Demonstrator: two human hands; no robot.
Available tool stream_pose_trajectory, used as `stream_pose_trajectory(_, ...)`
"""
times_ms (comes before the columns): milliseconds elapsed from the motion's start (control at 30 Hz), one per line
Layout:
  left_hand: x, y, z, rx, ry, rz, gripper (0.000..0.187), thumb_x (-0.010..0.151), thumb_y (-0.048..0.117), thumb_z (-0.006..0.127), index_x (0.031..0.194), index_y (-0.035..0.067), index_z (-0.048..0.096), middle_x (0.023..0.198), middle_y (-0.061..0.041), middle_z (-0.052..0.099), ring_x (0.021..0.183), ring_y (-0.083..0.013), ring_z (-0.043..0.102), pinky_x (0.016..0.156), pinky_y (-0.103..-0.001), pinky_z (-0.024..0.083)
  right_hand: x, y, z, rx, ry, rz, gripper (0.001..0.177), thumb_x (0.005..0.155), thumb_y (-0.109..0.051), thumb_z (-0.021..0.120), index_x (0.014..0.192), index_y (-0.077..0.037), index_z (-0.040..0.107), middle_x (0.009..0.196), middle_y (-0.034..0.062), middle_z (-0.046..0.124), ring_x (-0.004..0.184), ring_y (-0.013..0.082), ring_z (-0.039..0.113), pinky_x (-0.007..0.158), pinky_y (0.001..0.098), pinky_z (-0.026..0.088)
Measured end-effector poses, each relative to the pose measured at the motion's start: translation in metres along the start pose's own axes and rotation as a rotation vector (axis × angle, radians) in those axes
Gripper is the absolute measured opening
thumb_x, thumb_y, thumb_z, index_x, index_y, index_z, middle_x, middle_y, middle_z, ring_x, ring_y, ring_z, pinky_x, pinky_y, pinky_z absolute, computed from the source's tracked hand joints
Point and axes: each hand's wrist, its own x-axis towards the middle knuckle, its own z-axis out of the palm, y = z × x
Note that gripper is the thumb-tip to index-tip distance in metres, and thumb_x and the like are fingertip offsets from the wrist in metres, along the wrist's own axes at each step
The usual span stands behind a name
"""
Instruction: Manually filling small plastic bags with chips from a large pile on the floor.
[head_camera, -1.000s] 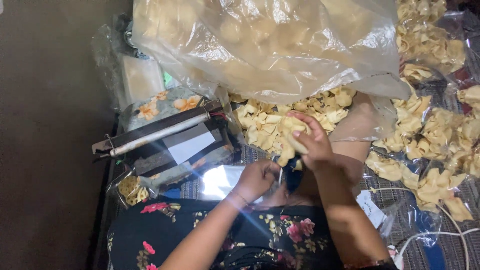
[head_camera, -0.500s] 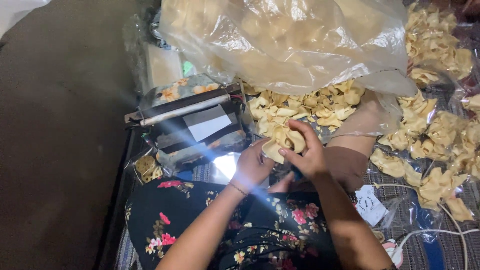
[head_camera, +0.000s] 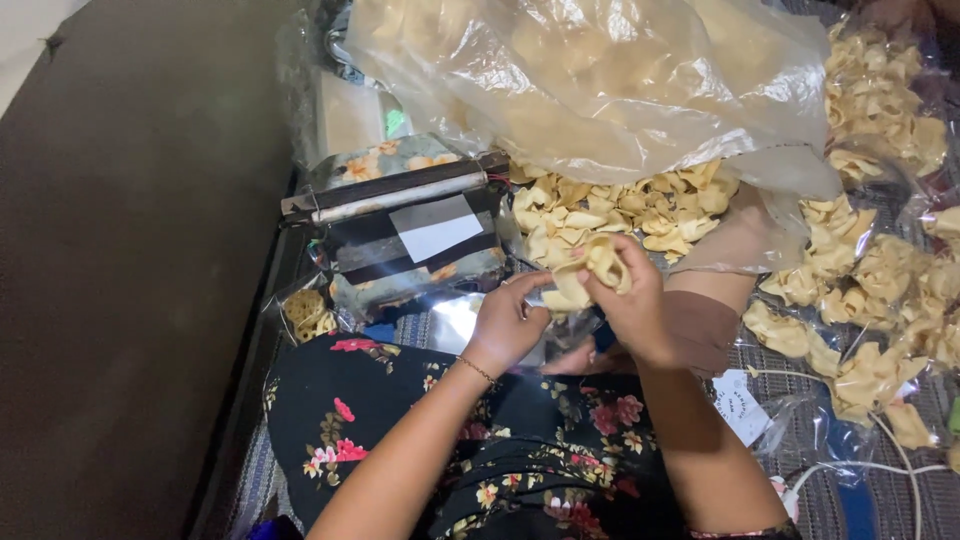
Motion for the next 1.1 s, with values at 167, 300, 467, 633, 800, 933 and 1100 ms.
stream_pose_trajectory(167,-0.002,0.006,-0.006,-0.213,-0.047,-0.169,0.041,0.076,0.006,0.059,0.114,0.013,0.074,0.055,0.001,0.057,0.051,-0.0130,0.056,0.050,-0.023,0.046,-0.002,0.028,0.001,-0.343,-0.082,-0.383,0.045,0.078,-0.003,0.082,0.120,-0.011,0.070,0.111,0.0064,0.075,0.097,0.0261,0.074,0.077,0.0356,0.060)
stream_pose_trajectory(300,-0.007,-0.014,-0.003,-0.304,0.018,-0.093,0.053,0.075,-0.001,0.057,0.123,0.008,0.074,0.113,-0.015,0.074,0.077,-0.0125,0.065,0.071,-0.030,0.058,-0.009,-0.001,-0.001,-0.449,-0.247,-0.337,0.053,0.072,-0.005,0.075,0.123,-0.018,0.071,0.114,0.0047,0.074,0.101,0.0299,0.073,0.083,0.0398,0.057)
stream_pose_trajectory(467,-0.016,0.002,-0.015,-0.280,0.021,-0.136,0.053,0.076,-0.002,0.060,0.127,-0.001,0.069,0.130,-0.019,0.068,0.083,-0.0181,0.072,0.075,-0.032,0.061,0.002,-0.051,-0.008,-0.358,-0.558,-0.263,0.068,0.075,-0.005,0.082,0.137,0.005,0.055,0.136,0.0301,0.060,0.124,0.0509,0.059,0.100,0.0588,0.050)
stream_pose_trajectory(633,-0.014,0.000,-0.019,-0.332,0.000,-0.177,0.053,0.078,-0.005,0.056,0.130,-0.005,0.066,0.134,-0.018,0.065,0.073,-0.0216,0.076,0.068,-0.031,0.063,-0.004,-0.041,-0.014,-0.247,-0.501,-0.077,0.066,0.078,-0.006,0.083,0.138,0.003,0.056,0.143,0.0241,0.054,0.130,0.0430,0.056,0.095,0.0510,0.054)
stream_pose_trajectory(800,-0.014,-0.006,-0.020,-0.321,-0.004,-0.188,0.054,0.078,-0.006,0.054,0.131,-0.007,0.064,0.132,-0.020,0.064,0.070,-0.0230,0.076,0.065,-0.032,0.062,-0.002,-0.051,-0.014,-0.358,-0.536,-0.103,0.054,0.081,-0.007,0.079,0.133,-0.004,0.066,0.135,0.0159,0.064,0.121,0.0359,0.065,0.080,0.0422,0.063)
stream_pose_trajectory(933,-0.010,-0.021,-0.021,-0.279,0.082,-0.225,0.042,0.080,-0.002,0.052,0.117,-0.003,0.071,0.082,-0.012,0.065,0.055,-0.0189,0.069,0.053,-0.028,0.055,-0.003,-0.071,-0.005,-0.350,-0.700,-0.120,0.050,0.081,-0.002,0.077,0.130,-0.003,0.067,0.136,0.0213,0.064,0.124,0.0414,0.062,0.094,0.0511,0.059)
stream_pose_trajectory(1100,-0.010,-0.030,-0.028,-0.149,0.189,-0.185,0.030,0.081,0.000,0.051,0.090,0.006,0.079,0.062,-0.016,0.068,0.054,-0.0220,0.069,0.053,-0.033,0.055,-0.005,-0.094,-0.006,-0.316,-0.818,-0.076,0.047,0.082,-0.004,0.075,0.128,-0.003,0.069,0.139,0.0190,0.064,0.126,0.0386,0.062,0.099,0.0516,0.057)
